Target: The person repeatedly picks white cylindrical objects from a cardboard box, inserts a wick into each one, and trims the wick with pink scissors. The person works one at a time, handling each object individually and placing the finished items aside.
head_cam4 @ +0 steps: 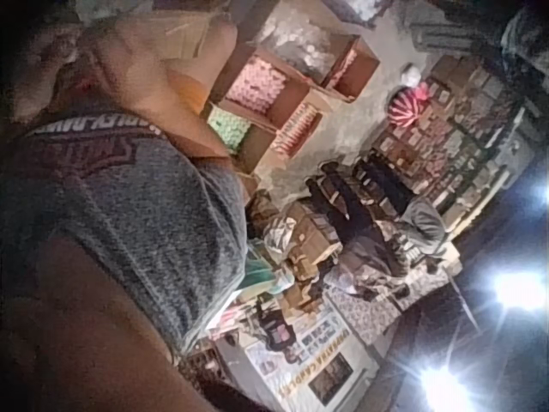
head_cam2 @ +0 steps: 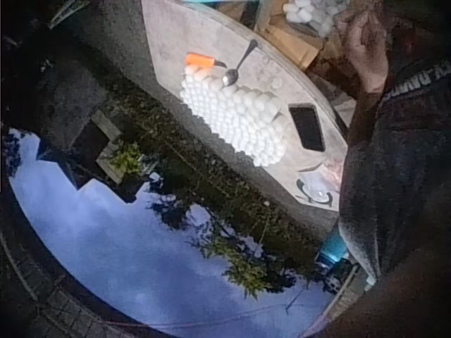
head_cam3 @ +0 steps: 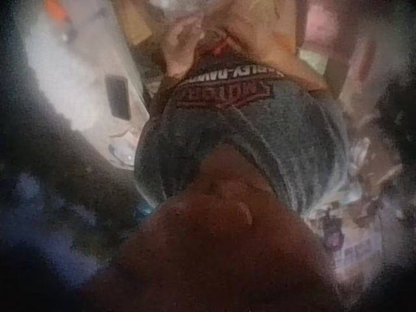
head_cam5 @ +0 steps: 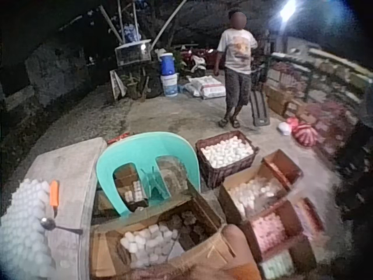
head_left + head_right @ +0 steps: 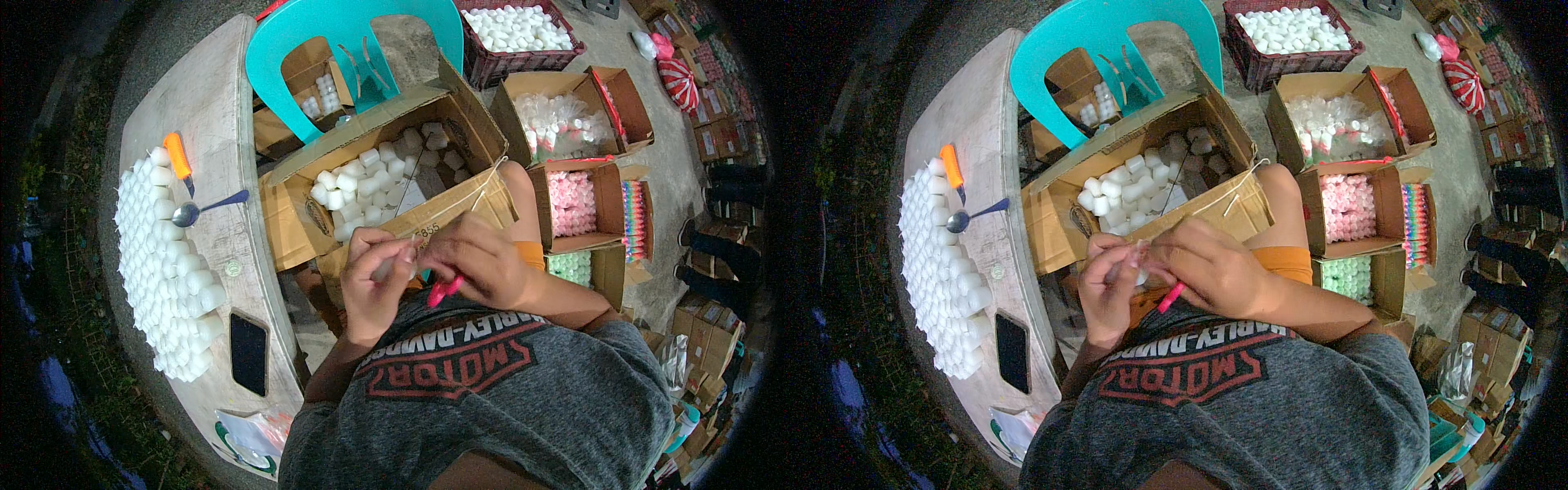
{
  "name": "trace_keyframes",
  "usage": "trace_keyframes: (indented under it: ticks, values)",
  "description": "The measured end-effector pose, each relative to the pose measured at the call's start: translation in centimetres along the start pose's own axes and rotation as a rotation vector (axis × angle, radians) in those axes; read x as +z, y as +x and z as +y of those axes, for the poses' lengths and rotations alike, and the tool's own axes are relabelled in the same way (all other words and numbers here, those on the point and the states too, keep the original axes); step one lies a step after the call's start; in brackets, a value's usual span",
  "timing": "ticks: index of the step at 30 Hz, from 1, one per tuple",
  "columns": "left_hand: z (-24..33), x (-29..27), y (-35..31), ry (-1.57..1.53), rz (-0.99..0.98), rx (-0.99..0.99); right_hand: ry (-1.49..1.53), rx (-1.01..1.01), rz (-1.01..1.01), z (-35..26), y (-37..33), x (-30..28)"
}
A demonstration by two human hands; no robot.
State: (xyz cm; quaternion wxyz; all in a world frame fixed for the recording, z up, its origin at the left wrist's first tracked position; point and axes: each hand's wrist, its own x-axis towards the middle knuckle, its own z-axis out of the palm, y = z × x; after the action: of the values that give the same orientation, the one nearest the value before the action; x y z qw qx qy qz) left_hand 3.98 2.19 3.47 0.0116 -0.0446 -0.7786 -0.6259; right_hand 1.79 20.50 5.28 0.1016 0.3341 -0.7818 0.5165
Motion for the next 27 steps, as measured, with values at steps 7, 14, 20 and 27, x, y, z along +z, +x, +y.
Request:
trace_keyframes:
  ticks: [7, 14, 20, 27]
  values:
    - [1.2, -0.6, 1.1, 0.127, -0.126, 0.136, 0.308, 0.257, -0.001, 1.2, -0.2, 0.6]
    - [0.6, -0.7, 1.0, -0.155, -0.16, -0.037, 0.533, 0.498, -0.02, 0.4, -0.5, 0.6]
    - [-0.7, -1.4, 1.2, -0.577, -0.397, -0.436, -0.093, -0.251, -0.026, 0.9, -0.8, 0.3]
    - [1.3, -0.2, 1.1, 0.381, -0.093, 0.262, 0.731, 0.526, 0.114, 1.2, -1.3, 1.6]
